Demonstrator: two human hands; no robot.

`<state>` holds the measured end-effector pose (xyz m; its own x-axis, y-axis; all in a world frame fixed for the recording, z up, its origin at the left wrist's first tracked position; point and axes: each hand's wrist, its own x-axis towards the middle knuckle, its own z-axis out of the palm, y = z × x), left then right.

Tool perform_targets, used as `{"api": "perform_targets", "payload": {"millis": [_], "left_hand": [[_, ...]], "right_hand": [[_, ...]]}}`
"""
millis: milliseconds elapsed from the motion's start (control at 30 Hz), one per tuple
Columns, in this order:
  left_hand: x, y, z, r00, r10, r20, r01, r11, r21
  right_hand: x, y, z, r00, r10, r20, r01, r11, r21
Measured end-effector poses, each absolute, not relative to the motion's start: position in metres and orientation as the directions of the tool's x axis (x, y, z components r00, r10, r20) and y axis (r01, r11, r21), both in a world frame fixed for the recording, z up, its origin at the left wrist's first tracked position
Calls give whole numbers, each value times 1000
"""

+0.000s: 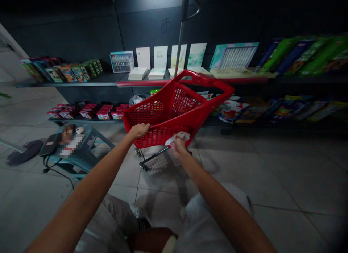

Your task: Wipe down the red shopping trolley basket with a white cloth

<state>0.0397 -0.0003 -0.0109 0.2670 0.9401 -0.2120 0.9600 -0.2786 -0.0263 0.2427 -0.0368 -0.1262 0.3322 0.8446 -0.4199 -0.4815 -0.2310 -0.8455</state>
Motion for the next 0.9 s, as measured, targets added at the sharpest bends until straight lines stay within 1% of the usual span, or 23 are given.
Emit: {"api": "perform_targets", "payload": {"millis": [67, 133, 200, 300, 333, 367, 433, 500, 533, 567, 633, 700, 733, 800, 833, 900], "left_hand": [[41, -1, -12, 264, 945, -194, 963, -269, -1], [42, -2, -13, 242, 953, -180, 970, -239, 43], [42, -4, -13, 215, 963, -164, 975, -202, 89], [40, -5, -14, 187, 974, -129, 976, -170, 133], [38, -6, -14, 181, 977, -115, 976, -165, 141], [37, -6, -14, 178, 978, -107, 976, -162, 148], [34, -5, -15, 181, 978, -101, 973, -163, 165], [30, -3, -17, 190, 977, -95, 968, -171, 182], [29, -2, -18, 197, 976, -91, 966, -177, 190], [27, 0, -19, 204, 975, -85, 963, -185, 197], [23, 4, -21, 214, 973, -89, 959, -192, 209], [20, 9, -22, 220, 970, -106, 955, -192, 228], [18, 12, -22, 222, 968, -113, 952, -190, 241], [15, 17, -22, 232, 966, -117, 944, -194, 268], [13, 20, -23, 242, 964, -112, 938, -202, 281], [9, 24, -24, 259, 960, -101, 928, -219, 302]], "right_hand": [[221, -44, -129, 193, 811, -552, -552, -376, -745], [202, -50, -126, 83, 788, -610, -580, -460, -672], [193, -53, -117, -9, 793, -609, -618, -483, -620], [200, -53, -93, -112, 821, -560, -704, -464, -538], [208, -52, -84, -121, 832, -542, -716, -451, -533], [217, -50, -74, -105, 843, -527, -712, -434, -552], [238, -46, -56, -8, 872, -490, -662, -371, -651], [263, -40, -41, 198, 898, -393, -552, -229, -802], [276, -37, -34, 334, 891, -308, -462, -130, -877], [290, -34, -28, 470, 859, -204, -348, -32, -937], [321, -28, -19, 687, 727, 15, -91, 106, -990], [350, -27, -12, 809, 555, 194, 126, 159, -979], [363, -27, -9, 832, 479, 282, 224, 176, -959], [383, -32, -5, 809, 362, 464, 421, 194, -886], [389, -35, -3, 765, 333, 552, 517, 195, -834], [392, -42, 1, 646, 332, 687, 669, 187, -719]]}}
